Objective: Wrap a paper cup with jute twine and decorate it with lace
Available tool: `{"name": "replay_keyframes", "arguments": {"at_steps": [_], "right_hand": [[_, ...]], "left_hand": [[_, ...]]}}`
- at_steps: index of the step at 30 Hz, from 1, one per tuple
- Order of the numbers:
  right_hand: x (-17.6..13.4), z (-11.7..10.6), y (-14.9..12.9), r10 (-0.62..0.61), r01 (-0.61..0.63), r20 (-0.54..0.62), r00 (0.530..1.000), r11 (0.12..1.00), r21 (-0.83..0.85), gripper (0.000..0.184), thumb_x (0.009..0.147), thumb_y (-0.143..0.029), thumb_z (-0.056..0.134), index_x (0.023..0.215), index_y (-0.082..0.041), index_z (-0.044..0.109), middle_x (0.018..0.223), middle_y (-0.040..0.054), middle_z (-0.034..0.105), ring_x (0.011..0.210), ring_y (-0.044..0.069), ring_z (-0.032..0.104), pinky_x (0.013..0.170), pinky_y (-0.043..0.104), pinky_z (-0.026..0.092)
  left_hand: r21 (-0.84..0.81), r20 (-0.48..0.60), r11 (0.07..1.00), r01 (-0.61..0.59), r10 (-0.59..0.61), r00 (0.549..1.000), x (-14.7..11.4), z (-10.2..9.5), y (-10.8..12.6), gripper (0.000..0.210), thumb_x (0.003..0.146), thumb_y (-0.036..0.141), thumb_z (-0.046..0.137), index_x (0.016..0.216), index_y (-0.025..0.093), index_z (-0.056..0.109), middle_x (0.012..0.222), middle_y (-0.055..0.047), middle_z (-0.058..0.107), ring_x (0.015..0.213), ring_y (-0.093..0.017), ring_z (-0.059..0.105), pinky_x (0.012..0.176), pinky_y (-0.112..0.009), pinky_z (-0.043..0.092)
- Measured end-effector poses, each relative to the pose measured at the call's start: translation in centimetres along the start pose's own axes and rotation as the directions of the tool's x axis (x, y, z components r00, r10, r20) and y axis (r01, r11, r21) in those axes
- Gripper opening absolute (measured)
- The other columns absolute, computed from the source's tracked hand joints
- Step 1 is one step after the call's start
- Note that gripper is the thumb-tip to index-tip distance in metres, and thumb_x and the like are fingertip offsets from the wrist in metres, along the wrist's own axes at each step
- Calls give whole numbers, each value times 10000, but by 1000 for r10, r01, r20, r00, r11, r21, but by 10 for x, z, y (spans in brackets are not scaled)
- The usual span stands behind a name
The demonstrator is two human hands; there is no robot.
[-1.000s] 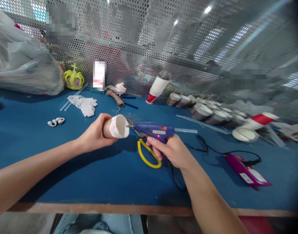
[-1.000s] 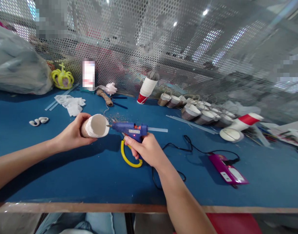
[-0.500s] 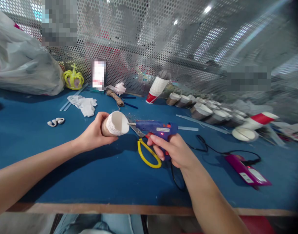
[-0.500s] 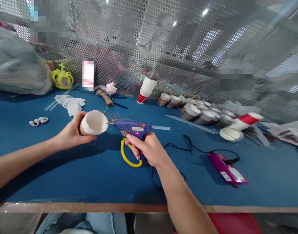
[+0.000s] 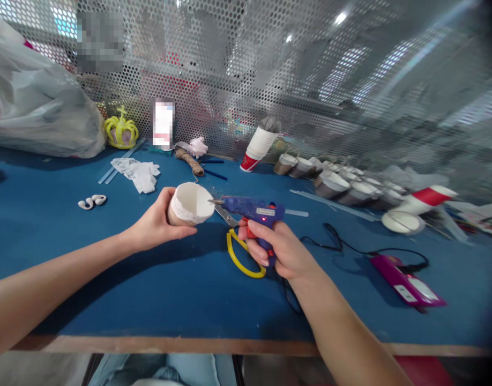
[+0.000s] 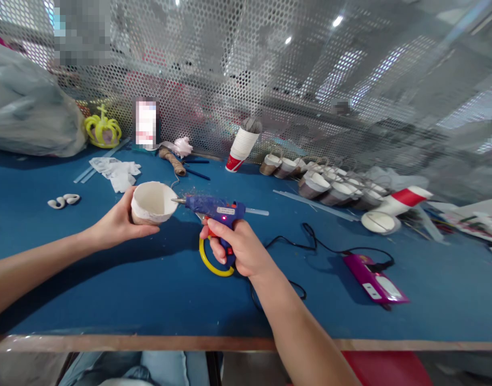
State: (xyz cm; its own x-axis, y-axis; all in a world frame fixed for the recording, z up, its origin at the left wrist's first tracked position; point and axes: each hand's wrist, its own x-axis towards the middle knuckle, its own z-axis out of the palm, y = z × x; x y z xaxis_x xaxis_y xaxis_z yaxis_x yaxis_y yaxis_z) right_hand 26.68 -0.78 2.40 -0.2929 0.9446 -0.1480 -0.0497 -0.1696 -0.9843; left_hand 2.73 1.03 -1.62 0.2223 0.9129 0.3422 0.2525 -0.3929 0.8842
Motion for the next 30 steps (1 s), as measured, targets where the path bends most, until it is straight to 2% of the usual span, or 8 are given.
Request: {"name": "replay_keyframes", "arguments": {"at_steps": [5, 9, 13, 18, 20, 23, 26, 30], "right_hand": [[0, 2, 2, 29, -33, 58, 998, 997, 69, 250, 676, -364, 709, 771, -146, 630, 651, -9, 624, 307, 16, 352, 267, 177, 225], [1, 2, 1, 24, -27, 29, 999, 991, 129, 246, 663, -360, 715, 750, -145, 632, 619, -19, 605, 323, 13, 333, 270, 162, 216], [0, 4, 1, 57, -61, 38, 998, 992, 114, 246, 671, -359, 706, 761, -148, 619, 619, -15, 609, 320, 17, 324, 269, 170, 214], [-2, 2, 3, -36, 36, 7, 999, 999, -25, 247, 705, -380, 676, 786, -157, 608, 661, -4, 634, 315, 27, 357, 283, 191, 234], [-3, 0, 3, -109, 105, -17, 994, 984, -141, 236, 742, -382, 650, 761, -150, 607, 590, -10, 617, 317, 41, 379, 311, 206, 274], [-3, -3, 3, -171, 164, 1, 985, 946, -281, 256, 789, -385, 611, 722, -137, 611, 415, -45, 511, 317, 62, 401, 356, 214, 314], [-2, -7, 2, -170, 171, 33, 985, 934, -315, 275, 804, -400, 591, 725, -138, 610, 368, -59, 456, 320, 68, 401, 356, 206, 309], [-1, -13, 0, -118, 114, 16, 993, 911, -397, 279, 787, -412, 609, 722, -141, 604, 409, -46, 483, 346, 78, 423, 360, 208, 330]], "left_hand": [[-65, 28, 998, 23, -21, 999, -1, 2, 0, 635, 600, 325, 732, 1099, 174, 370, 1092, -101, 568, 1016, -238, 573, 883, -396, 476], [-100, 32, 994, 34, -31, 999, -1, 3, -1, 642, 603, 322, 733, 1108, 173, 366, 1098, -110, 566, 1023, -242, 571, 887, -405, 476], [-109, 33, 994, 23, -19, 999, -2, 2, -2, 646, 613, 323, 731, 1122, 179, 360, 1114, -107, 560, 1040, -240, 565, 903, -401, 468], [-73, 20, 997, 15, -13, 1000, -1, 2, 0, 633, 597, 323, 738, 1092, 180, 368, 1086, -97, 560, 1021, -238, 567, 890, -395, 475], [-49, 16, 999, 11, -10, 1000, 0, 1, 1, 626, 585, 316, 742, 1072, 183, 372, 1072, -91, 561, 1007, -236, 569, 876, -389, 482], [-19, 37, 1000, 2, -1, 999, 0, 0, 2, 597, 583, 318, 739, 1043, 188, 383, 1038, -73, 566, 977, -227, 575, 847, -373, 491], [-4, 93, 1000, 4, -4, 996, 0, -2, 2, 585, 588, 331, 738, 1039, 189, 393, 1000, -55, 567, 937, -216, 580, 814, -357, 498], [18, 148, 1000, 22, -25, 989, 0, -4, 2, 570, 593, 327, 739, 1033, 188, 403, 969, -43, 565, 900, -207, 585, 790, -354, 501]]}}
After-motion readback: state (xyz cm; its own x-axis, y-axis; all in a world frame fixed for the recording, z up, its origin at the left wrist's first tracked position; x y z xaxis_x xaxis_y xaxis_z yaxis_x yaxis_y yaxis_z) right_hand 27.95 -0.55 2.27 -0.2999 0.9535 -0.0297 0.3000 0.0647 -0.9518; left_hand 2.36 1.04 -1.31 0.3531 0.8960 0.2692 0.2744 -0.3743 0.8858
